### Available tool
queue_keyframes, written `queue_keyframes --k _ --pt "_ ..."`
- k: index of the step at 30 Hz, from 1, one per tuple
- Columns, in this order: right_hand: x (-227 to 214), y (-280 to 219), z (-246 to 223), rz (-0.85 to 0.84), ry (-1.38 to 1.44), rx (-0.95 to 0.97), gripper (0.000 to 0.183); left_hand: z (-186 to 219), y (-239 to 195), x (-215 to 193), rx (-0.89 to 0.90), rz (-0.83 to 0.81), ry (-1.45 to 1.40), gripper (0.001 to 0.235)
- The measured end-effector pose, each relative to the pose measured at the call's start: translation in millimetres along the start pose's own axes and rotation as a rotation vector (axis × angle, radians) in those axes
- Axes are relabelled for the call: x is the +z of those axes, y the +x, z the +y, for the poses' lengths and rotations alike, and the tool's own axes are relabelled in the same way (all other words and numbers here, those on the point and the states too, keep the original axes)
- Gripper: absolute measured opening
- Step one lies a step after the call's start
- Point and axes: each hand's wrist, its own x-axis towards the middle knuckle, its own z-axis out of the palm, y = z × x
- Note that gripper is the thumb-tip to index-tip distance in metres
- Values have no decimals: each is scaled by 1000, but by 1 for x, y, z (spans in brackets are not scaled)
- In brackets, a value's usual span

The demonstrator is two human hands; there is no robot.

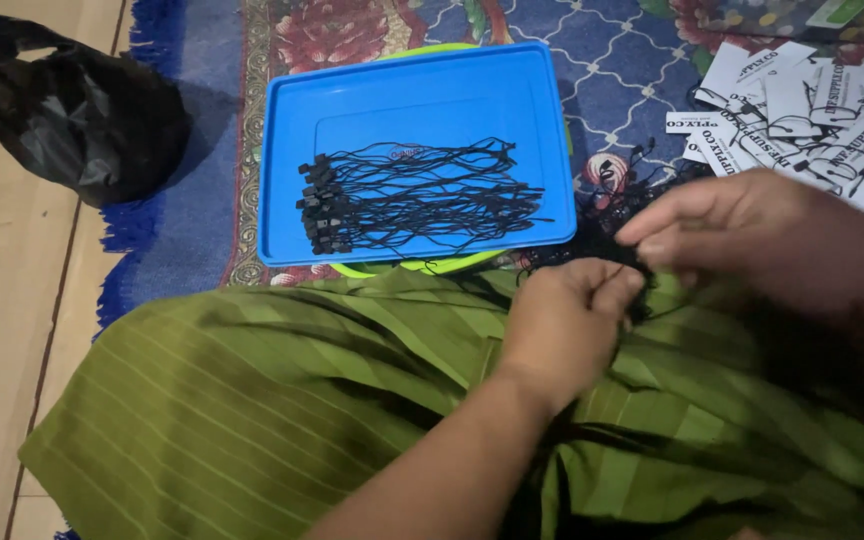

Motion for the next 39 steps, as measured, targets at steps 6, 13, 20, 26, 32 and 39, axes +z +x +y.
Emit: queue_keyframes --k 6,13,20,26,32,39 --pt "-13 23 20 22 -183 1 27 -10 -1 -4 89 178 182 29" --pt "3 31 35 -209 106 -221 31 2 -10 11 508 299 458 65" --pt "6 34 36 -204 224 -229 24 0 -6 3 630 425 631 33" --pt "11 24 27 -182 323 -169 24 -2 -2 4 599 511 583 13" --pt "17 13 12 -129 143 -189 57 6 6 -4 365 557 253 17" --pt "26 2 -6 -14 -58 -14 28 9 15 -16 254 428 -179 16"
